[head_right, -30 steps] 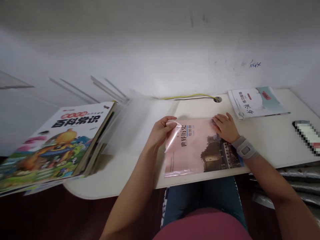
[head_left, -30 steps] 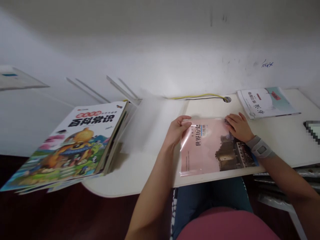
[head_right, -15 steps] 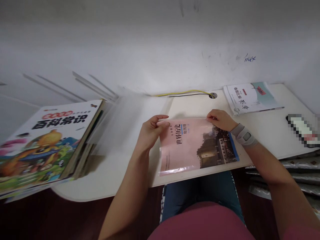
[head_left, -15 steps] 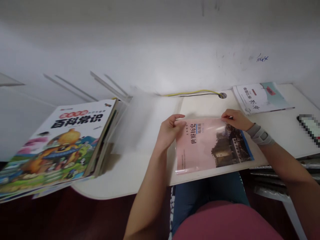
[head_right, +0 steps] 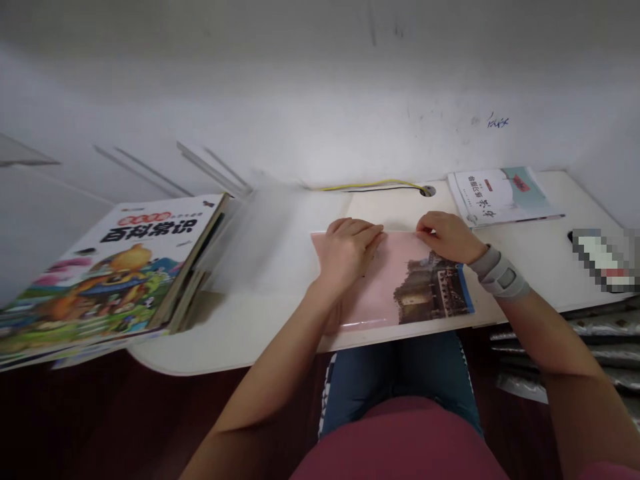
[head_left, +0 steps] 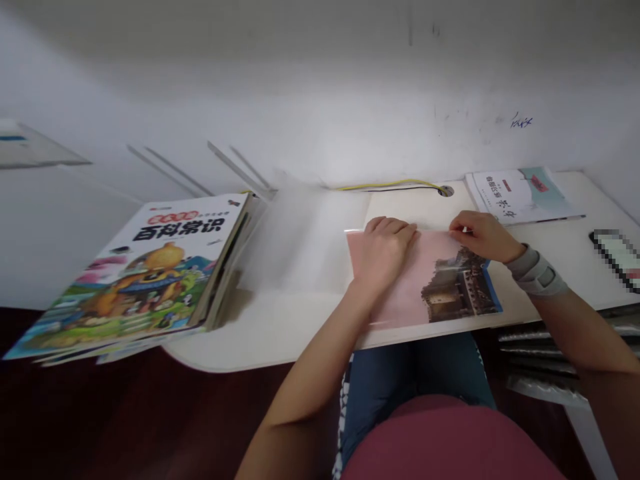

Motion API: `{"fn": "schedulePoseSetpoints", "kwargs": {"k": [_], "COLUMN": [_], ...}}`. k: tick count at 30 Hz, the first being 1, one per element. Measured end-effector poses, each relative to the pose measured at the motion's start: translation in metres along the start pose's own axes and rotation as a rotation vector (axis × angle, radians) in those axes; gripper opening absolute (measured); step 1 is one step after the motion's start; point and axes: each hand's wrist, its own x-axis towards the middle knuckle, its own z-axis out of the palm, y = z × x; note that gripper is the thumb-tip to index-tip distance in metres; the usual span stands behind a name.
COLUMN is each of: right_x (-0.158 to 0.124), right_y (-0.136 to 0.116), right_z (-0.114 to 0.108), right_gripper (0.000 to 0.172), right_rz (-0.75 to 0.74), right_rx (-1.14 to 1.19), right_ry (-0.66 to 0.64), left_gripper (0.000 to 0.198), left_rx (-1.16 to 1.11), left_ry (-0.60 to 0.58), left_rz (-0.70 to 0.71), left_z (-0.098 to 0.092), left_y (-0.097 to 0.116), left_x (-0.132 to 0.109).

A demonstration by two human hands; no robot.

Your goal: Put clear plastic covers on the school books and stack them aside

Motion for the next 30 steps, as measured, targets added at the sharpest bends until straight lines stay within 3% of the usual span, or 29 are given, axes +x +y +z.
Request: {"fn": "schedulePoseSetpoints", "kwargs": {"k": [9, 15, 20, 26, 30], "right_x": [0.001, 0.011, 0.025, 0.029, 0.034], "right_y": [-0.001, -0.021, -0.035, -0.029, -0.024], "right_z": [0.003, 0.006, 0.019, 0.028, 0.031], "right_gripper": [0.012, 0.018, 0.022, 0.021, 0.021], "right_rz": [-0.042, -0.208, -0.134, -0.113, -0.050], "right_rx": [-0.037, -0.099, -0.198, -0.141, -0.190], "right_ry": [-0.046, -0.046, -0.105, -0.060, -0.049], "left_gripper": [0.022, 0.025, 0.028, 0.031, 0.030], "left_rx": [0.015, -0.052, -0.077, -0.109, -0.106], "left_ry": [-0.113, -0.166, -0.237, -0.341, -0.369], "left_rz": [0.088, 0.054, -0.024, -0.094, -0.162], "left_z": [0.003, 0.002, -0.010, -0.017, -0.015], "left_y": [-0.010, -0.008, -0.006, -0.006, -0.020], "left_x": [-0.015, -0.012, -0.004, 0.006, 0.012]}}
